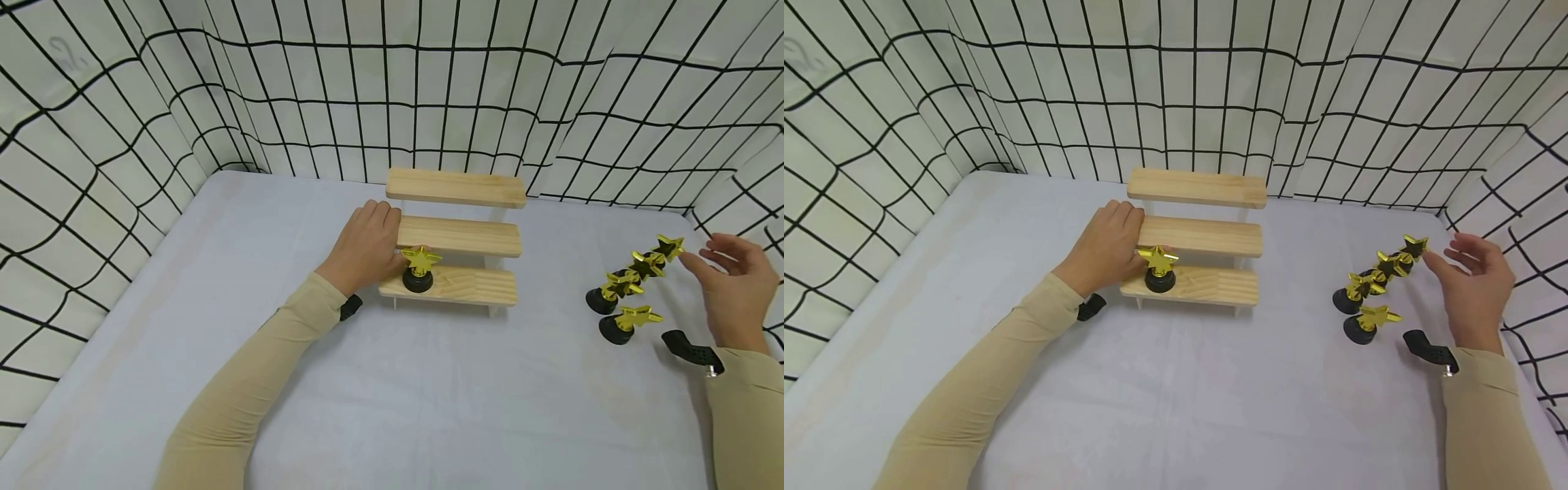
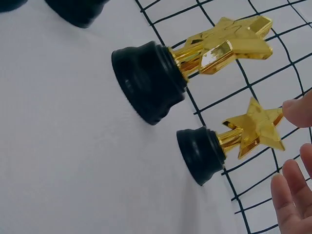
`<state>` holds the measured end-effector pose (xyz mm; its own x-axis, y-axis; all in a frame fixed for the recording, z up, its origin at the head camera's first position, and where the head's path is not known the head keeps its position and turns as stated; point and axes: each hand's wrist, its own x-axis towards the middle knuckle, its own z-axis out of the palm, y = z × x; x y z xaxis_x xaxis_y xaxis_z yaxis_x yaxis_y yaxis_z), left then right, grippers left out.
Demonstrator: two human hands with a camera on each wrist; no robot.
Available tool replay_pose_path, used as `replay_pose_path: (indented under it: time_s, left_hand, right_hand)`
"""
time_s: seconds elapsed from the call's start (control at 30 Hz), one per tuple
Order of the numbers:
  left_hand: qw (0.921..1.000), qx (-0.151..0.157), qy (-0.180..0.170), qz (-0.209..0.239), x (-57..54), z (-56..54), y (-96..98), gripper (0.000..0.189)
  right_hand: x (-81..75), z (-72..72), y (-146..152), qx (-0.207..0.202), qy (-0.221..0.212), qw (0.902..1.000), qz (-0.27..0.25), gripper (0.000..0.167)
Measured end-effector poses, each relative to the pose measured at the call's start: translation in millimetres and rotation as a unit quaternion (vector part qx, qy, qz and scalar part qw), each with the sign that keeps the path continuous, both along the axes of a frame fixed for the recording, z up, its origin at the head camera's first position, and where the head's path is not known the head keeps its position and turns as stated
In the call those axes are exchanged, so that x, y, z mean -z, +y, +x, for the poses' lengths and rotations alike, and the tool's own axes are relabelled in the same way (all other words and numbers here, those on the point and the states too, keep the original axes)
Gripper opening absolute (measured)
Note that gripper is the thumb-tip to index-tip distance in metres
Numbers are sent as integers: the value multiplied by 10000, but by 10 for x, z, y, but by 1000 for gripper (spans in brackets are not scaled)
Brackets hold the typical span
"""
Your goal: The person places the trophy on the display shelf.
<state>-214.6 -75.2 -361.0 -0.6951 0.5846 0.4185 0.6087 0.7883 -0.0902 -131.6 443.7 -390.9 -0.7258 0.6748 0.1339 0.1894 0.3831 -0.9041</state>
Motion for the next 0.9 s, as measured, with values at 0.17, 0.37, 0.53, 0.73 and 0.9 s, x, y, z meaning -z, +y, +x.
replay_pose_path:
  time_s: [0.17,0.37,0.53,0.73,0.9]
  left_hand:
    - [10000,2,-61,-7,11,-3,6,40]
    - [10000,7,4,-20,5,-4,7,42]
    - [10000,30,9,-25,-8,-5,21,43]
    - [10000,-10,-62,-74,-14,1,23,44]
    - [9998,-80,-120,-104,-21,5,17,47]
  right_hand:
    - [49,-11,5,-58,-398,9991,-154,57]
    - [93,-54,31,-241,-620,9958,-634,66]
    - [160,-54,93,-591,-661,9940,-638,66]
    - [222,-54,103,-1134,-833,9900,-87,62]
    - [253,-78,102,-1265,-1048,9859,306,63]
